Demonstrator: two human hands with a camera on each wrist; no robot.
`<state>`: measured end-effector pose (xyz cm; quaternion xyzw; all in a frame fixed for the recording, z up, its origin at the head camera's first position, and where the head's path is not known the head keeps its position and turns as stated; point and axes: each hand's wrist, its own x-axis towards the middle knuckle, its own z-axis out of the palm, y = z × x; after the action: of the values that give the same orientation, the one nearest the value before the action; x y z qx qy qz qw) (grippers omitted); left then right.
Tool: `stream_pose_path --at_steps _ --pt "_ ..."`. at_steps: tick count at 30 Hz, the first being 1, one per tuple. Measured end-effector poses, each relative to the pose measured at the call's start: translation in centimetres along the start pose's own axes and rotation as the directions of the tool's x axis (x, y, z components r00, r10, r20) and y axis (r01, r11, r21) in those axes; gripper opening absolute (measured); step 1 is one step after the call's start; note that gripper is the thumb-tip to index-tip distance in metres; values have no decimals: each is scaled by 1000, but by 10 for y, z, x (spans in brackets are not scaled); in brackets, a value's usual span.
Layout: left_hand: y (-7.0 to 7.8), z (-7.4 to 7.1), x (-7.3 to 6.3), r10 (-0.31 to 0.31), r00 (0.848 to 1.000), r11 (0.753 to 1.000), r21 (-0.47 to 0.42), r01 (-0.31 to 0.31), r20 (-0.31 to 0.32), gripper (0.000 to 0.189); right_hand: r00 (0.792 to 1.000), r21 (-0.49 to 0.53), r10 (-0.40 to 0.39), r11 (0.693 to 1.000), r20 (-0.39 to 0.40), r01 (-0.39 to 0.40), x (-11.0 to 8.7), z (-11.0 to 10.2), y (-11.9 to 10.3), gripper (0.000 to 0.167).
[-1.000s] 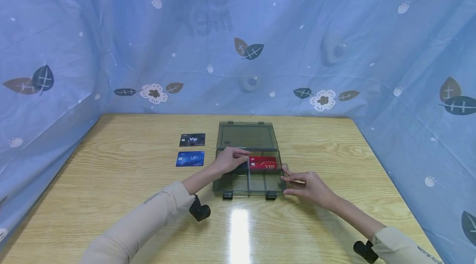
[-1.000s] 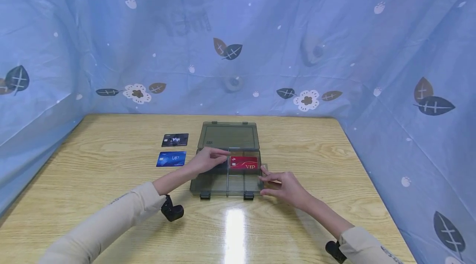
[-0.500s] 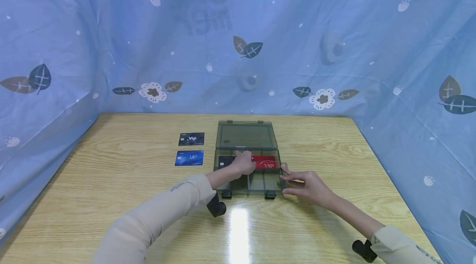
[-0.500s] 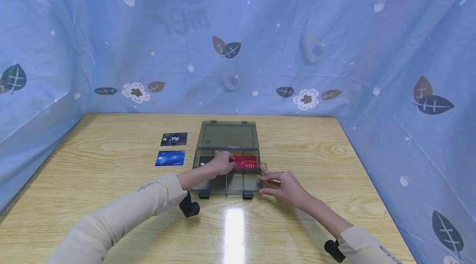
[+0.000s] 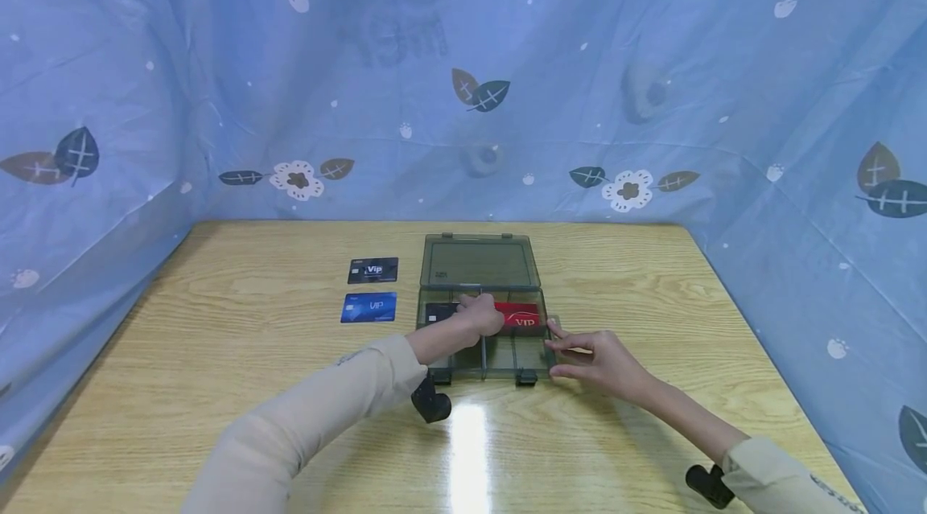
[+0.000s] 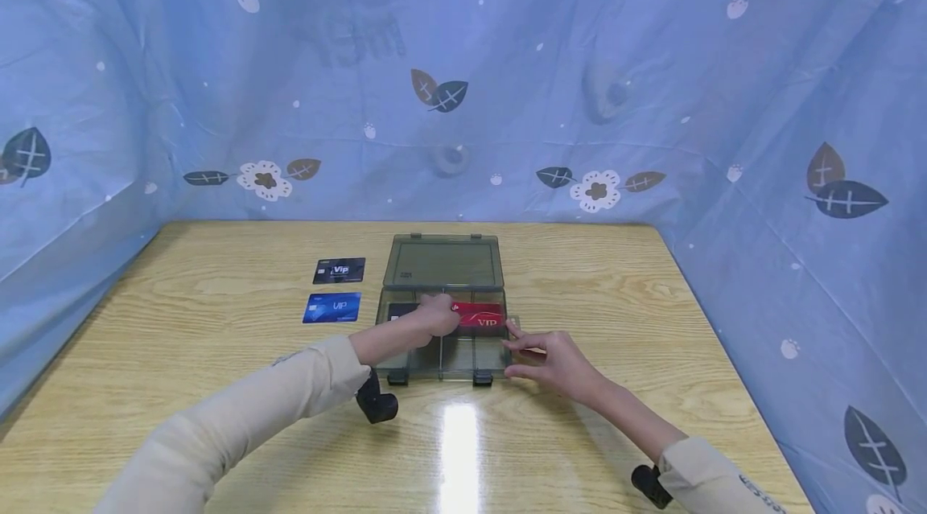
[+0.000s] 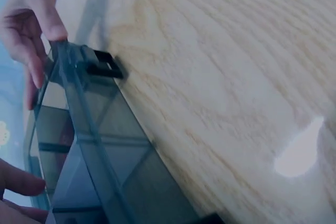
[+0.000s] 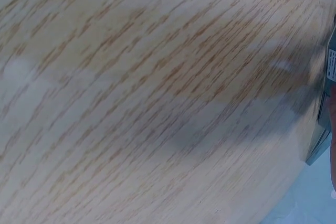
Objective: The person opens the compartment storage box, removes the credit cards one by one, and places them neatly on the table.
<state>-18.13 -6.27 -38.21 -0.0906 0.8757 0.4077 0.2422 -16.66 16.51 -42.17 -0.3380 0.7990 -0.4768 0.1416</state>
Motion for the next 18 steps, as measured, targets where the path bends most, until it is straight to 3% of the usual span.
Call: stream_pose_path --at_steps 7,14,18 --pt "0 -1 -1 12 1000 998 -60 -11 2 36 1000 -14 -1 1000 -10 1 0 0 1 38" --pt "0 -5 -5 33 999 998 -51 -33 7 35 1000 -19 -6 1000 -12 6 0 1 1 38" --pt "0 -7 -8 50 999 992 -119 -52 -19 33 1000 -16 -10 1000 -11 10 1 0 1 38"
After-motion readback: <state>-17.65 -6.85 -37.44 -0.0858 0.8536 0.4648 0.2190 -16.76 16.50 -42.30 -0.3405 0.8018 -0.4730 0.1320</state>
